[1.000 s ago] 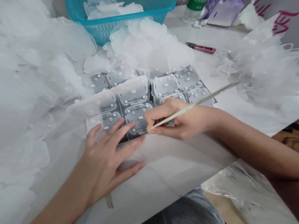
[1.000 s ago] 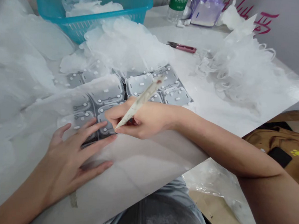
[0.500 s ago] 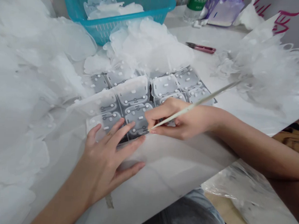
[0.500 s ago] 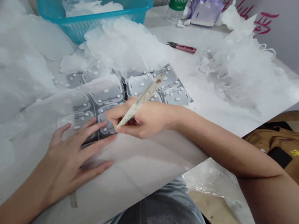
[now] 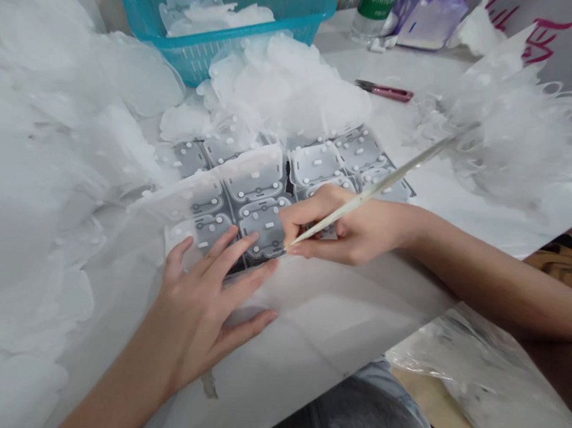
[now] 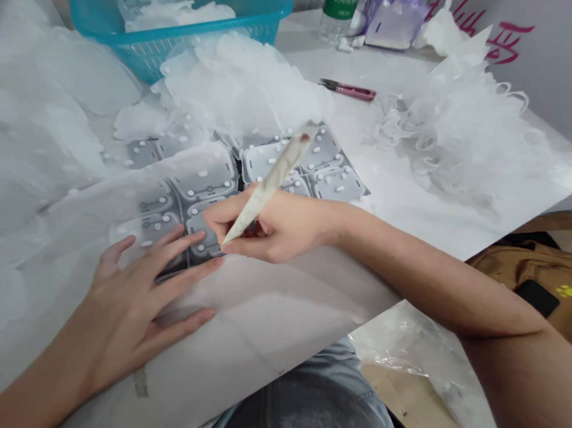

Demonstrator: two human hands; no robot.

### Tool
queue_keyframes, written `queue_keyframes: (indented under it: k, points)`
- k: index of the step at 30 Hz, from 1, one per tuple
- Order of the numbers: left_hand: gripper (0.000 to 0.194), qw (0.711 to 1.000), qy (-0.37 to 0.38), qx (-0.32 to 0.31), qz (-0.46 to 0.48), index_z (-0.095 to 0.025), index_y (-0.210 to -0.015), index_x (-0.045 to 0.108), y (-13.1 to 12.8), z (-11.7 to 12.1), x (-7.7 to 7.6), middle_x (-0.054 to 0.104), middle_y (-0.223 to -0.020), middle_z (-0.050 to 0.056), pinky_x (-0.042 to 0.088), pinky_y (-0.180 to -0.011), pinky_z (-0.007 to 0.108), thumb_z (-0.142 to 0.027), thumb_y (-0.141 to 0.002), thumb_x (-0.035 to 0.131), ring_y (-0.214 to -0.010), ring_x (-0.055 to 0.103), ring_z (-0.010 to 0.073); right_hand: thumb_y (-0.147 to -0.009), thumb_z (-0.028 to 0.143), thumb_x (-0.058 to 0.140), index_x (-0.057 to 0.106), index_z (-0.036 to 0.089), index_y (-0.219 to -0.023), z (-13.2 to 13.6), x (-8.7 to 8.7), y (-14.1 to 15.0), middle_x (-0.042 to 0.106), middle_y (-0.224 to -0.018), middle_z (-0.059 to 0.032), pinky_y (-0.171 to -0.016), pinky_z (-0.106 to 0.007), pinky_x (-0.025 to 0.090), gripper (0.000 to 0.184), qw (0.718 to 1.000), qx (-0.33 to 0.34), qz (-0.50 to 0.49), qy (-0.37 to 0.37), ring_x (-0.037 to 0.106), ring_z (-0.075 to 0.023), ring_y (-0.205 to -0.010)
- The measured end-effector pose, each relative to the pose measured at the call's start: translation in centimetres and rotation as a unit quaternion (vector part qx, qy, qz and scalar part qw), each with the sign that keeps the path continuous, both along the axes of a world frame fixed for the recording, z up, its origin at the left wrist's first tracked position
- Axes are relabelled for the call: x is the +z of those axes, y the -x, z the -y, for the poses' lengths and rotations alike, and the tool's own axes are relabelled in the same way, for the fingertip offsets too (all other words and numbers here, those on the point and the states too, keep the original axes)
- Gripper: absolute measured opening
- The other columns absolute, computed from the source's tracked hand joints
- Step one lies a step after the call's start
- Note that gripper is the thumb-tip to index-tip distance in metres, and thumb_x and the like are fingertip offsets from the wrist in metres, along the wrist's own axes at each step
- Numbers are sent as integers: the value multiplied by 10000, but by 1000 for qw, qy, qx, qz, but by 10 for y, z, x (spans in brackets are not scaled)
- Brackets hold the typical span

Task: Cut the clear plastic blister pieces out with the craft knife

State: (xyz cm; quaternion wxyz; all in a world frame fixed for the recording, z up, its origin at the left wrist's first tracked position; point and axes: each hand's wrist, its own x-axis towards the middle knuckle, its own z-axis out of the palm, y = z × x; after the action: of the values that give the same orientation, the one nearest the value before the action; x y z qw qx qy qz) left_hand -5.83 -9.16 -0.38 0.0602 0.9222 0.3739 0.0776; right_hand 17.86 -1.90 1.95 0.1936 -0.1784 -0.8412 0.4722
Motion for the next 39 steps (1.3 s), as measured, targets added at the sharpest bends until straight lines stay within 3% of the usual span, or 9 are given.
queue_keyframes:
  k: [12, 29, 39]
  points:
    - [396, 1000, -13, -17, -7, -273, -1262, 561, 1, -1, -2, 488, -1398, 121, 212, -1067, 605, -427, -902, 507, -1311, 429, 357, -861, 78, 507, 407, 157, -685, 2, -10, 3, 400, -625, 53, -501, -170, 275, 217, 999, -13, -29, -4, 311, -46, -542]
    - [372, 1000, -11, -16, -1, -263, -1245, 567, 0, -1, -1, 509, -1376, 125, 222, -1050, 609, -397, -902, 518, -1306, 435, 351, -878, 64, 438, 394, 176, -717, 2, 3, 2, 369, -610, 53, -551, -197, 276, 201, 998, 14, 25, -62, 311, -63, -550]
    - [378, 1000, -11, -14, 0, -271, -1253, 563, -1, -1, -1, 510, -1378, 123, 222, -1050, 598, -396, -898, 531, -1316, 423, 343, -867, 62, 445, 363, 187, -709, 1, 7, 0, 355, -604, 59, -550, -212, 289, 217, 997, 19, 42, -57, 322, -68, -529]
